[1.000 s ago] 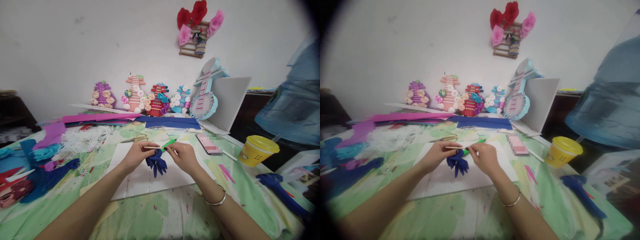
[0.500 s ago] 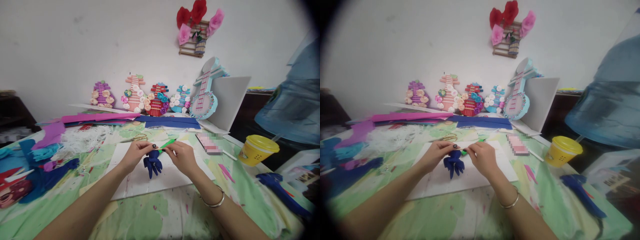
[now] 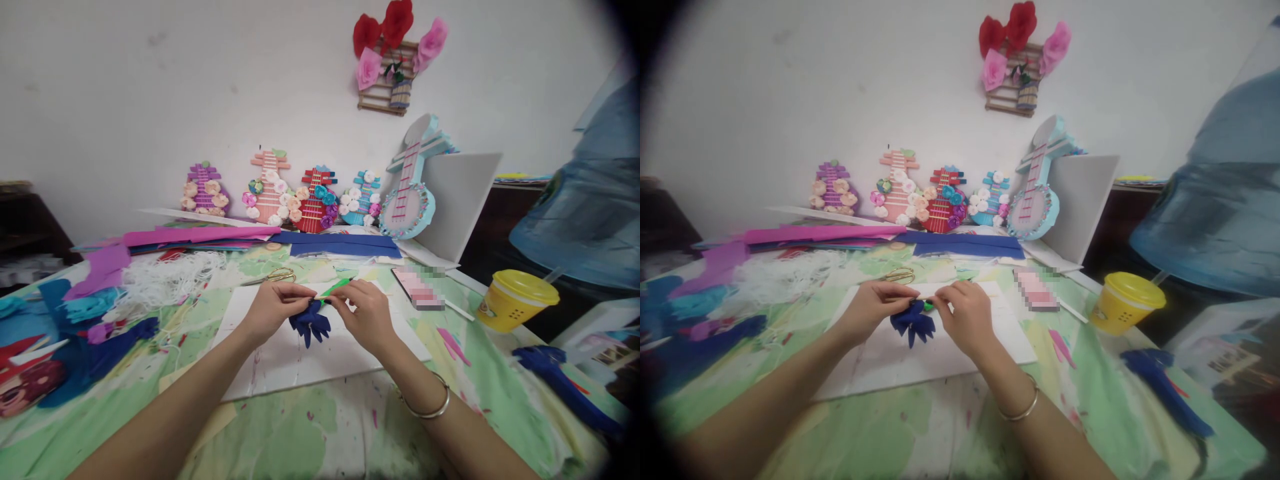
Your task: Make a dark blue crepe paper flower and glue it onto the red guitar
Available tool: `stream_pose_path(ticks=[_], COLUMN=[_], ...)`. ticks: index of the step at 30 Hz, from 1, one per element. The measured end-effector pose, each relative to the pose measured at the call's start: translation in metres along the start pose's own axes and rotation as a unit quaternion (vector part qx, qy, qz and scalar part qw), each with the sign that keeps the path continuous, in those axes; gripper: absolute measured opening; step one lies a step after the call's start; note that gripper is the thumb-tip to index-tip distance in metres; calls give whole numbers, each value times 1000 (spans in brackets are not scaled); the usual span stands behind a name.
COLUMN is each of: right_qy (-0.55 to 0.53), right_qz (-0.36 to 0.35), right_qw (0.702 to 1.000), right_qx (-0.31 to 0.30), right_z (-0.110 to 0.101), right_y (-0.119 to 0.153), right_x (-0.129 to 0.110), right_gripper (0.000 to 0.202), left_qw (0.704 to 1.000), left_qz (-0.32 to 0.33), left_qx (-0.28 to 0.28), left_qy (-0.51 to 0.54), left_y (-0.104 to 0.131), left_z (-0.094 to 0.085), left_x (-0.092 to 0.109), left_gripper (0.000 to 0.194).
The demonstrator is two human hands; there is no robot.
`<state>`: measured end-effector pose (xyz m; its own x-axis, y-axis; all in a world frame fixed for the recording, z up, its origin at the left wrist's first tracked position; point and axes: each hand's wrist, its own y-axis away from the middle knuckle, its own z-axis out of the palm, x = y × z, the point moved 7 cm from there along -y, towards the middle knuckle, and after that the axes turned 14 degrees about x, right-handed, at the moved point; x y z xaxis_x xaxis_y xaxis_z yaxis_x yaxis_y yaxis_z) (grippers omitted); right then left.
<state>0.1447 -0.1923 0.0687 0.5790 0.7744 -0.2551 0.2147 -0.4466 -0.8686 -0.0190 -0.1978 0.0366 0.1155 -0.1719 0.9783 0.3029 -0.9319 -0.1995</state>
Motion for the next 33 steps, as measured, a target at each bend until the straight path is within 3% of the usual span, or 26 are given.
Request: stream_pose_path(ticks=[12,25,33], right_qy=[53,-3,-9], right_qz=[-15,6,33], right_qw=[998,1000,999], right_qx=[1,18,0], right_z=[1,-4,-1], right_y=[4,-1,0], right_x=[-1,-1,6], right_gripper=[27,14,17], left_qw=[998,999,999], left_qz=[45,-7,-16], left_qx=[-4,-34,-24], left_qy=[-32,24,42], left_y=[3,1,2], left_z=[3,5,7], left_x=[8,-4,-7], left_gripper=[17,19,21])
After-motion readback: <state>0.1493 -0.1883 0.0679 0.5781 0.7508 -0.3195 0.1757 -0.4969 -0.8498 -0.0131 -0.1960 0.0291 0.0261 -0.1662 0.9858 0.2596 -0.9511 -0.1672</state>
